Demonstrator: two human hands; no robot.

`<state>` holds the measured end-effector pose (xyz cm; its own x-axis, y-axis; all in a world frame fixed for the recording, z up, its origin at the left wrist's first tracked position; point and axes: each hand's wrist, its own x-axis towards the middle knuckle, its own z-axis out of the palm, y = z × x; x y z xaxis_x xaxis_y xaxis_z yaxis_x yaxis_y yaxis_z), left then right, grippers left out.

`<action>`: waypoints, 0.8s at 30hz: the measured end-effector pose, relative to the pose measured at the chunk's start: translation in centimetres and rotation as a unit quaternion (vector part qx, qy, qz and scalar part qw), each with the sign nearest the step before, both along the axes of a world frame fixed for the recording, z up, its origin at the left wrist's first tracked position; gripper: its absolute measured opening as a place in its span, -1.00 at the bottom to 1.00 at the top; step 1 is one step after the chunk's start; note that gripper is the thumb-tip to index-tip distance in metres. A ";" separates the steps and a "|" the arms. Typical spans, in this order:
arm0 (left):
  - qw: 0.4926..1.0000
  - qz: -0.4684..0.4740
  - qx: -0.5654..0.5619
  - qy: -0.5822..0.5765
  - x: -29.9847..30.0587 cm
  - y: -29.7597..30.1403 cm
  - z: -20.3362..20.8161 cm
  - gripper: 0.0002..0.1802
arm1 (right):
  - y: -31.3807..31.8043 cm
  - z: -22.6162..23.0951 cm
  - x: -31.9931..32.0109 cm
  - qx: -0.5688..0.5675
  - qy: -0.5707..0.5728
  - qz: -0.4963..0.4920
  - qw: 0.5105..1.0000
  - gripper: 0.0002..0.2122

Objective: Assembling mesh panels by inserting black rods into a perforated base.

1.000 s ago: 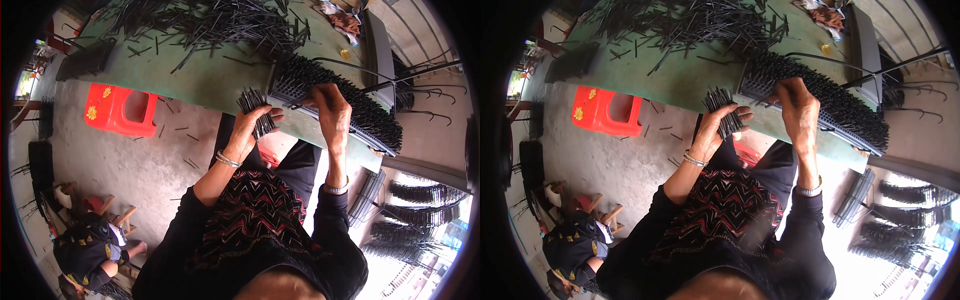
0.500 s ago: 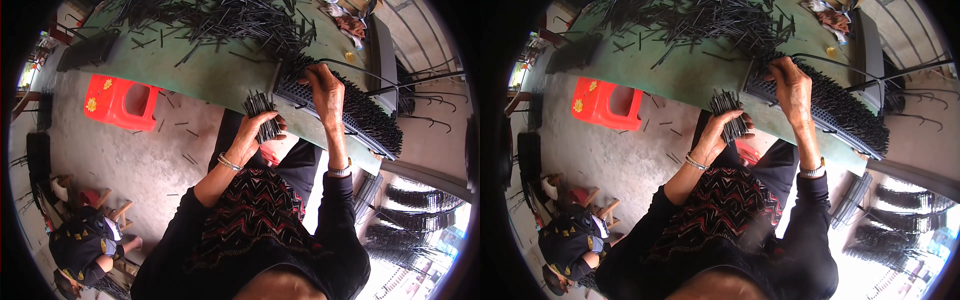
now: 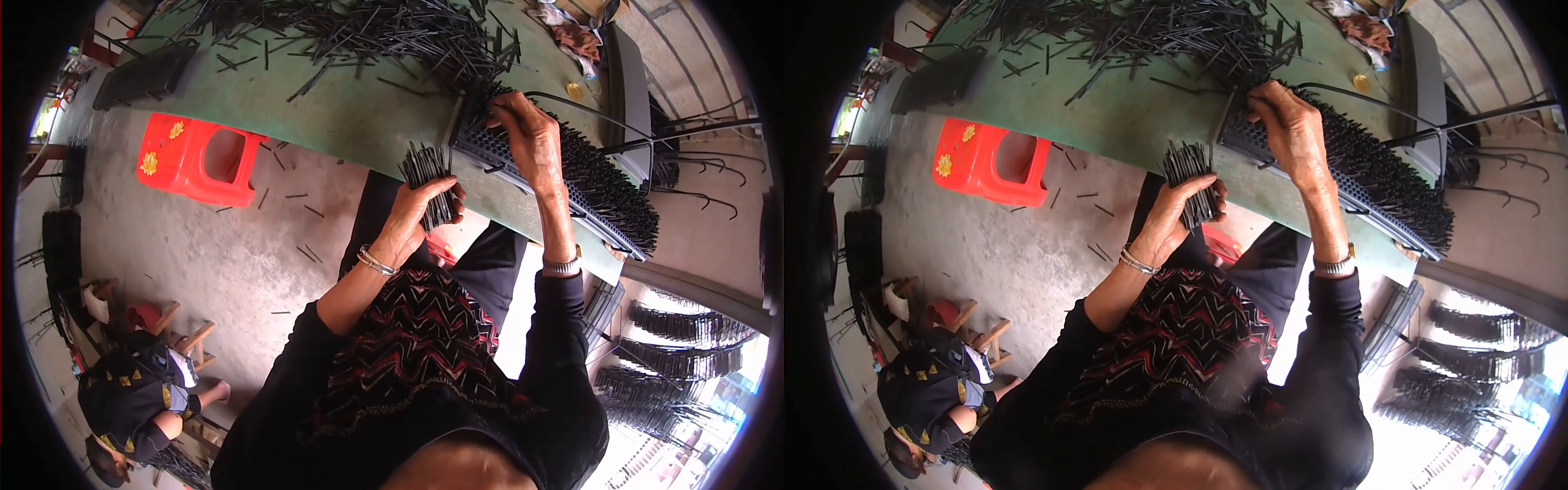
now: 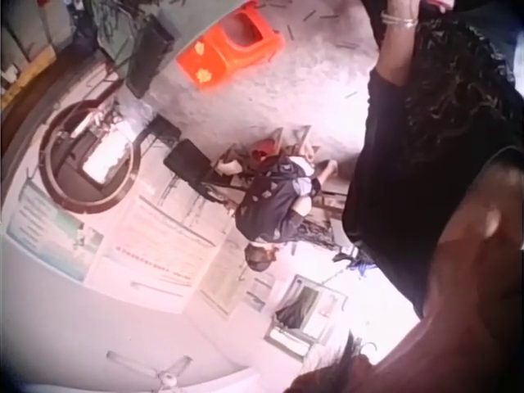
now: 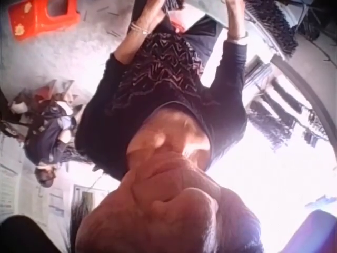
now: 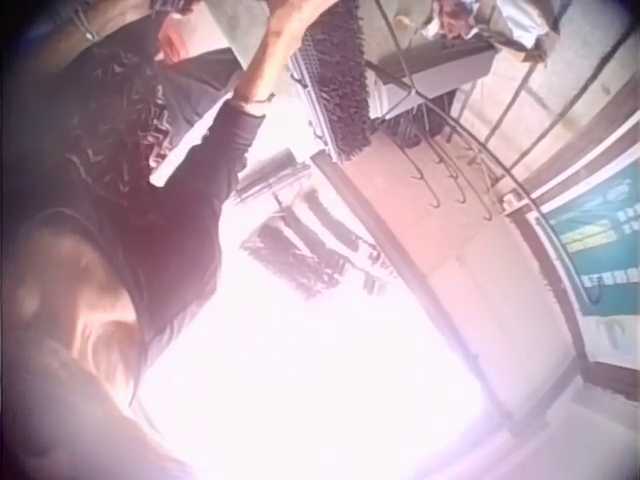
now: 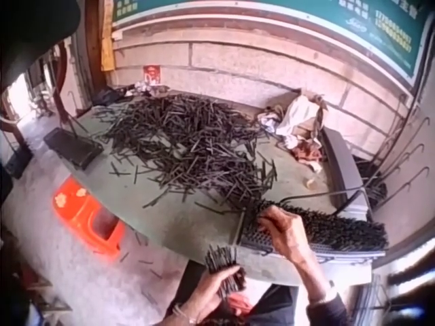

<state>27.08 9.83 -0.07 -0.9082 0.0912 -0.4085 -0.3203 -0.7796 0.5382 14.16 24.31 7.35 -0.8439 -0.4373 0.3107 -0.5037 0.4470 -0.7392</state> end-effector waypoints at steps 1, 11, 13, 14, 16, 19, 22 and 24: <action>1.000 0.000 -0.001 0.000 0.0 0.0 0.0 -0.85 | 0.0 0.1 -0.1 -0.001 0.000 0.000 1.000 -0.91; 1.000 -0.001 -0.002 -0.015 0.2 0.1 0.0 -0.86 | 0.7 -1.0 -0.9 0.057 0.031 0.060 0.996 -0.88; 1.000 -0.008 -0.009 -0.015 0.2 0.0 0.1 -0.86 | 0.8 -1.9 -0.9 0.082 0.091 0.068 0.990 -0.87; 1.000 -0.006 -0.011 -0.015 0.2 0.0 0.0 -0.85 | 0.6 -2.1 -0.8 0.097 0.113 0.050 0.988 -0.87; 1.000 -0.005 -0.014 -0.017 0.3 0.1 0.1 -0.85 | 0.6 -1.7 -0.4 0.147 0.174 0.015 0.974 -0.85; 0.999 0.018 0.000 -0.029 0.3 0.5 0.4 -0.86 | 0.5 -2.0 -0.6 0.144 0.212 -0.014 0.967 -0.83; 0.999 0.024 0.003 -0.023 0.3 0.5 0.5 -0.86 | 0.6 -2.0 -0.2 0.145 0.203 -0.018 0.968 -0.82; 1.000 -0.006 -0.010 0.007 0.4 0.5 0.2 -0.85 | 0.7 -2.3 -0.2 0.151 0.205 -0.027 0.967 -0.82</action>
<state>27.49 10.28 0.16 -0.9129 0.0938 -0.3972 -0.3214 -0.7651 0.5580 13.96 24.97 5.01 -0.7007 -0.5193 0.4893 -0.6971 0.6446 -0.3141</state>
